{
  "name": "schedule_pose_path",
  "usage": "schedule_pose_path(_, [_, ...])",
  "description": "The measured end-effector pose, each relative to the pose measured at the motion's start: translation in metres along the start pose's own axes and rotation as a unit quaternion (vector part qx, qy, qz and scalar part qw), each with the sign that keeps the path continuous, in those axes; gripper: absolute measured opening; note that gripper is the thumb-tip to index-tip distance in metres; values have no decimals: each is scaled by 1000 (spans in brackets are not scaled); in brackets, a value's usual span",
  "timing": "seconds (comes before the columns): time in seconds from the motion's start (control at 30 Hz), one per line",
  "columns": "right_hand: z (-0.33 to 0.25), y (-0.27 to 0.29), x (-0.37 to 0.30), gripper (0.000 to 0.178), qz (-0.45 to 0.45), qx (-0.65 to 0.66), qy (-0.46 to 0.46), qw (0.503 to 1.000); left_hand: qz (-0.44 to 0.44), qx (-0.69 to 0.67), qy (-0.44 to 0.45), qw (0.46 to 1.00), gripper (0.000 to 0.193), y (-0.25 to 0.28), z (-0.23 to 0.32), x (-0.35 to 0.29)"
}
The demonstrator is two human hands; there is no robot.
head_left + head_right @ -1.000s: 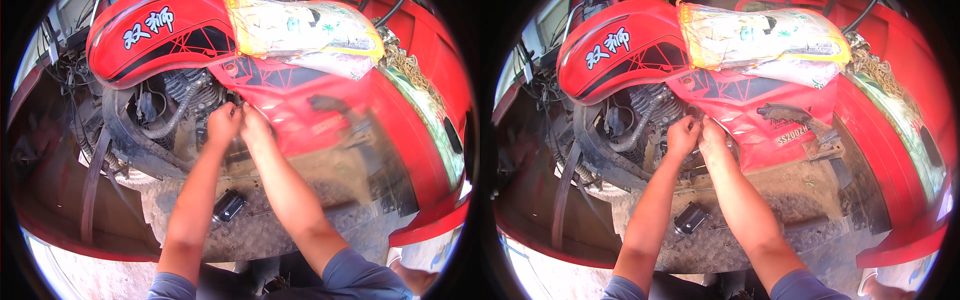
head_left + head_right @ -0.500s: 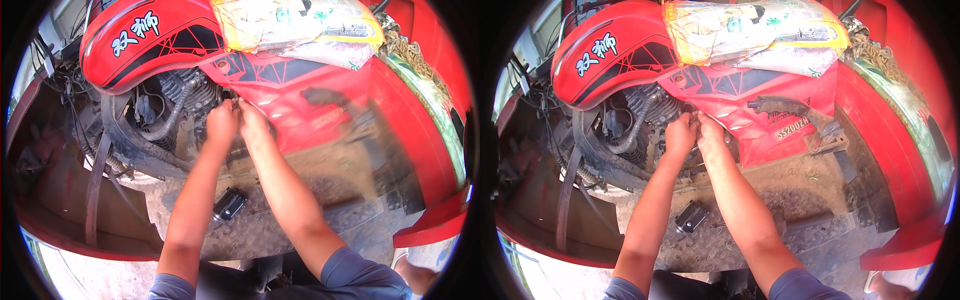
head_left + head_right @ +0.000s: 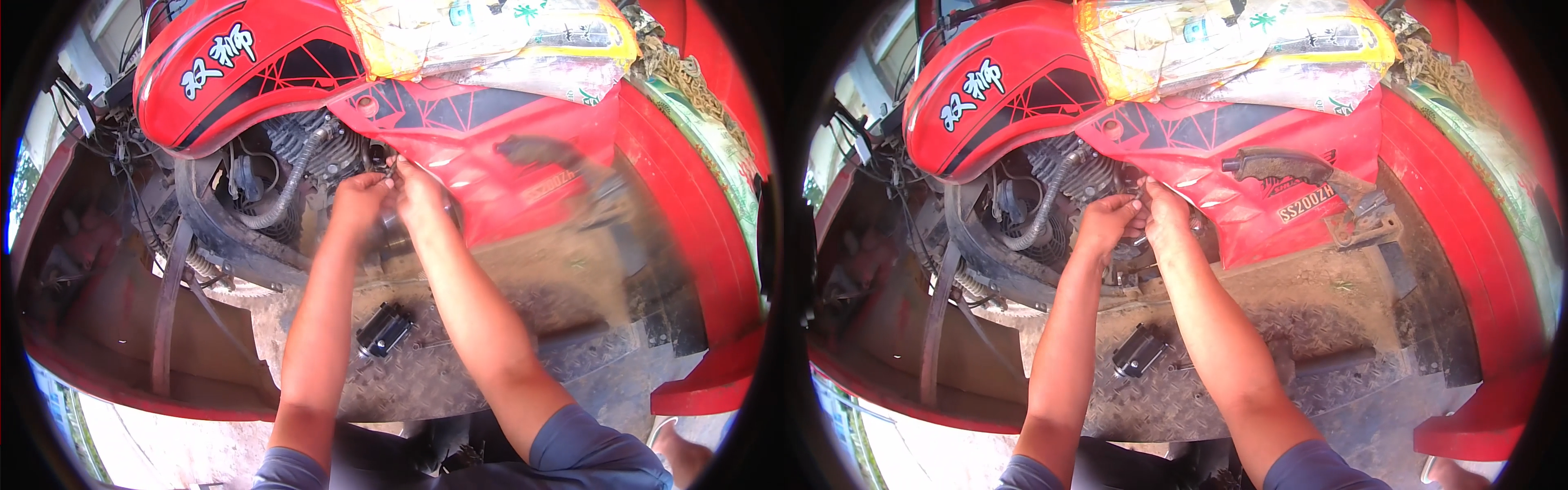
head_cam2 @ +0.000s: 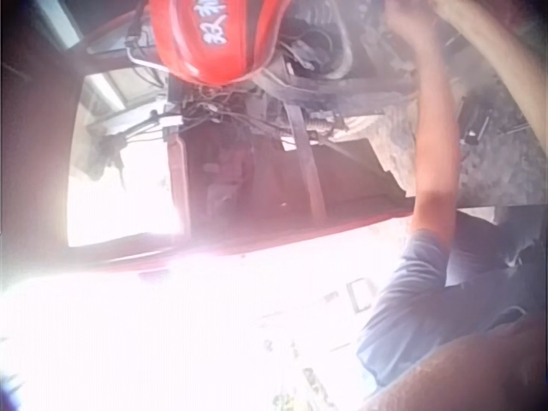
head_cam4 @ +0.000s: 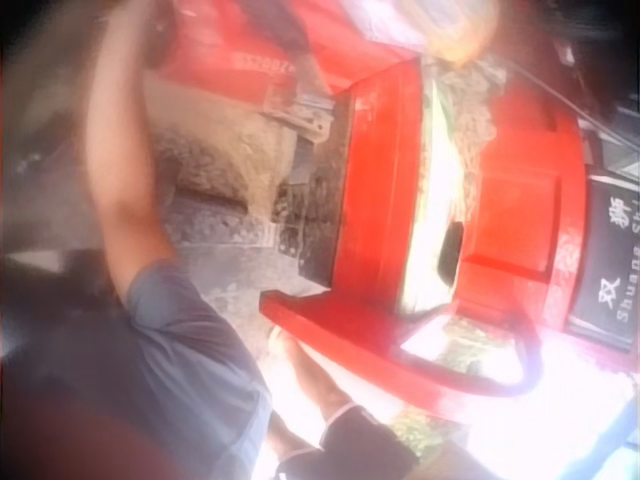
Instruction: The person installs a motor component into a red motorized tricycle by inserting it into a housing on the side and tightening bolts using an offset wrench.
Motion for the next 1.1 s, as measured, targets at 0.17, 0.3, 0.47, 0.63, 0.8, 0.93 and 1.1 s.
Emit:
schedule_pose_path(0.17, [2, -1, 2, 11, -9, -8, 41, 999, 45, -157, -78, 983, 30, -15, -14, 1])
schedule_pose_path(0.3, [8, 3, 6, 11, -4, -6, 46, 999, 236, 92, -184, 950, 24, -20, -9, -6])
schedule_pose_path(0.47, [8, 8, 9, 7, -32, 28, 57, 998, 176, 66, -185, 965, 22, -17, 2, -5])
schedule_pose_path(0.63, [9, 8, 10, 8, -27, 57, 3, 998, 104, 53, -106, 988, 26, -14, 17, 7])
schedule_pose_path(0.8, [4, 10, 6, 9, -31, 56, -18, 998, 47, 11, -38, 998, 30, -17, 20, 5])
schedule_pose_path(0.93, [1, 10, 0, 12, -77, -8, -36, 996, -75, -87, -8, 993, 31, -22, 11, 3])
schedule_pose_path(1.1, [-2, 5, 0, 9, -39, -8, -34, 999, -8, -94, -24, 995, 13, -11, 4, -1])
Point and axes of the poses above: each hand's wrist, its own x-axis towards the middle knuckle, its own y-axis out of the back of the hand, z = x × y, the point moved 3 cm from there along x, towards the middle knuckle, and after that the axes turned 14 degrees about y, right-handed, at the moved point
